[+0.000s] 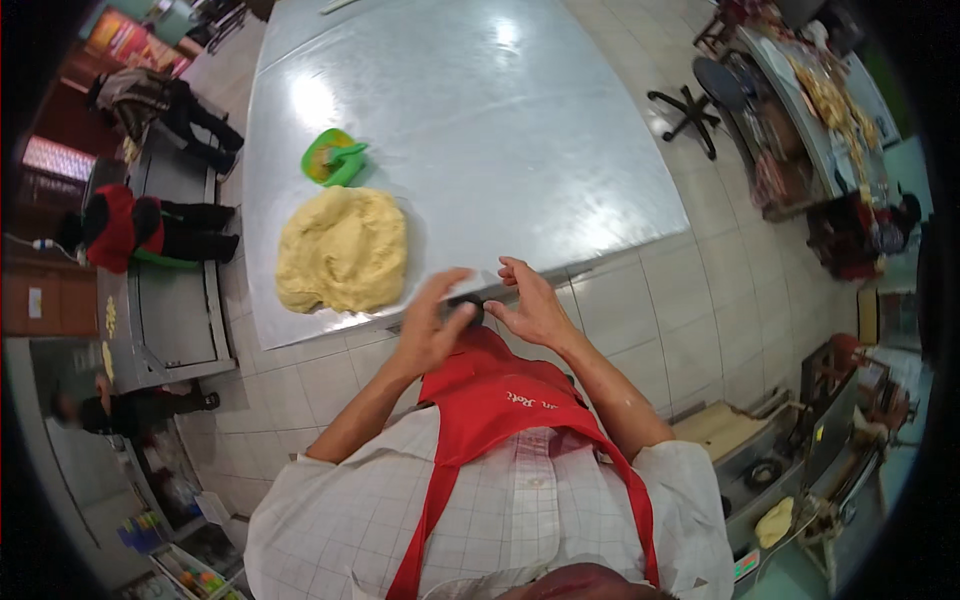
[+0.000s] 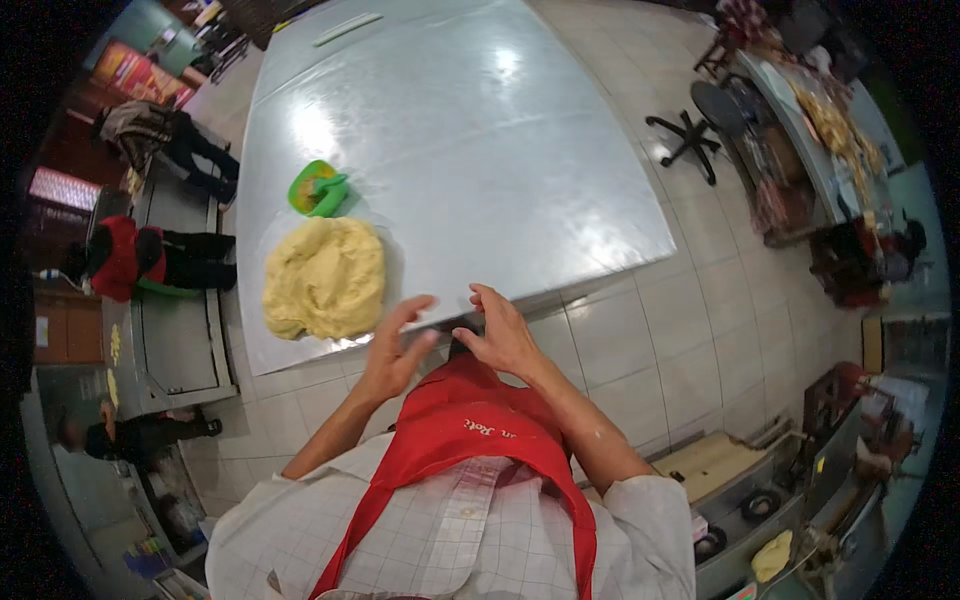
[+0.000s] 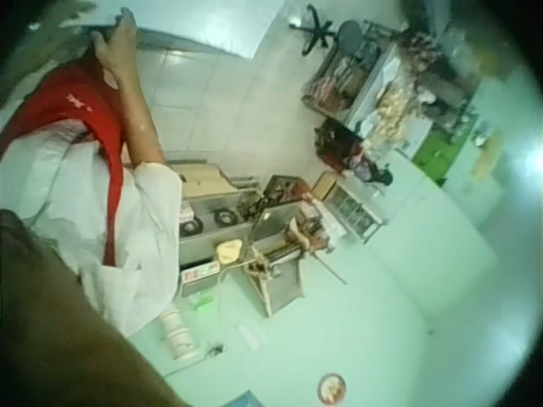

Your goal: Preparing bread dough and passing it through a commercial rolling machine to flatten it.

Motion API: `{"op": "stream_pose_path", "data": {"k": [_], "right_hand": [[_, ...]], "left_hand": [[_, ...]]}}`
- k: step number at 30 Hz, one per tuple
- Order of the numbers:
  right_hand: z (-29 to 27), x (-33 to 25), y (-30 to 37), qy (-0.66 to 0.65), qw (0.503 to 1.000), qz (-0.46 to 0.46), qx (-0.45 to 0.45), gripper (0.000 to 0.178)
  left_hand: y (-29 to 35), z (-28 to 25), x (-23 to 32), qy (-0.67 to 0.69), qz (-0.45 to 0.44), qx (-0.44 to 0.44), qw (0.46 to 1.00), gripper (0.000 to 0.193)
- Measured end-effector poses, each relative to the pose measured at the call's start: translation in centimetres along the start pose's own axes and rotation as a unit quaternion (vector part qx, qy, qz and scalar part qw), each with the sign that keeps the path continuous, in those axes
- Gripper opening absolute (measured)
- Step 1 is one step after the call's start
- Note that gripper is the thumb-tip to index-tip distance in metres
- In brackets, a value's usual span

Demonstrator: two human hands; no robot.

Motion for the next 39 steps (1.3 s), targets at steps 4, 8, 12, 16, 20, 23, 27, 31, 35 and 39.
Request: {"op": "stream_pose_path", "data": {"k": [4,8,12,16,20,23,27,31,35,39], "right_hand": [[5.7,-0.1,-7.6,-0.092,0.972,0.196,-0.094,0.107],[13.0,0.2,-9.5,-0.379,0.832,0.388,-0.115,0.090],[17.2,-0.9,-10.6,-0.582,0.721,0.368,-0.080,0.077],[20.3,-1.0,-12.1,-0.660,0.672,0.332,-0.056,0.065],[21.0,0.3,-13.8,-0.734,0.615,0.284,-0.041,0.071],[20.1,1.2,-14.2,-0.778,0.537,0.318,-0.072,0.076],[16.0,1.1,-12.5,-0.824,0.472,0.297,-0.100,0.078],[7.8,0.7,-8.1,-0.836,0.493,0.238,-0.053,0.077],[-3.0,1.0,-1.2,-0.811,0.565,0.137,0.057,0.077],[-13.8,0.1,9.9,-0.739,0.652,0.030,0.166,0.079]], "left_hand": [[2.8,-14.0,-14.0,-0.173,-0.133,0.286,0.933,0.063],[6.7,-25.4,-26.8,0.016,-0.403,0.298,0.865,0.077],[4.7,-29.7,-32.6,0.156,-0.421,0.104,0.888,0.078],[-1.0,-27.9,-34.1,0.450,-0.355,-0.073,0.816,0.068],[-4.0,-24.4,-29.3,0.333,-0.412,-0.046,0.847,0.064],[-1.6,-22.8,-28.6,0.372,-0.376,-0.065,0.846,0.083],[-3.7,-18.3,-16.9,0.387,-0.298,-0.125,0.864,0.098],[-6.5,-12.6,-11.8,0.428,-0.278,-0.177,0.842,0.100],[-11.1,-3.7,-5.6,0.430,-0.187,-0.251,0.847,0.102],[-13.5,6.9,0.8,0.388,-0.153,-0.367,0.831,0.102]]}}
Point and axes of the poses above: each hand's wrist, its own y-axis away from the middle knuckle, its own z-axis out of the palm, x = y × z, the point moved 2 cm from there along -y, towards the middle knuckle, and after that the axes turned 12 degrees about -y, right-handed, at the moved point
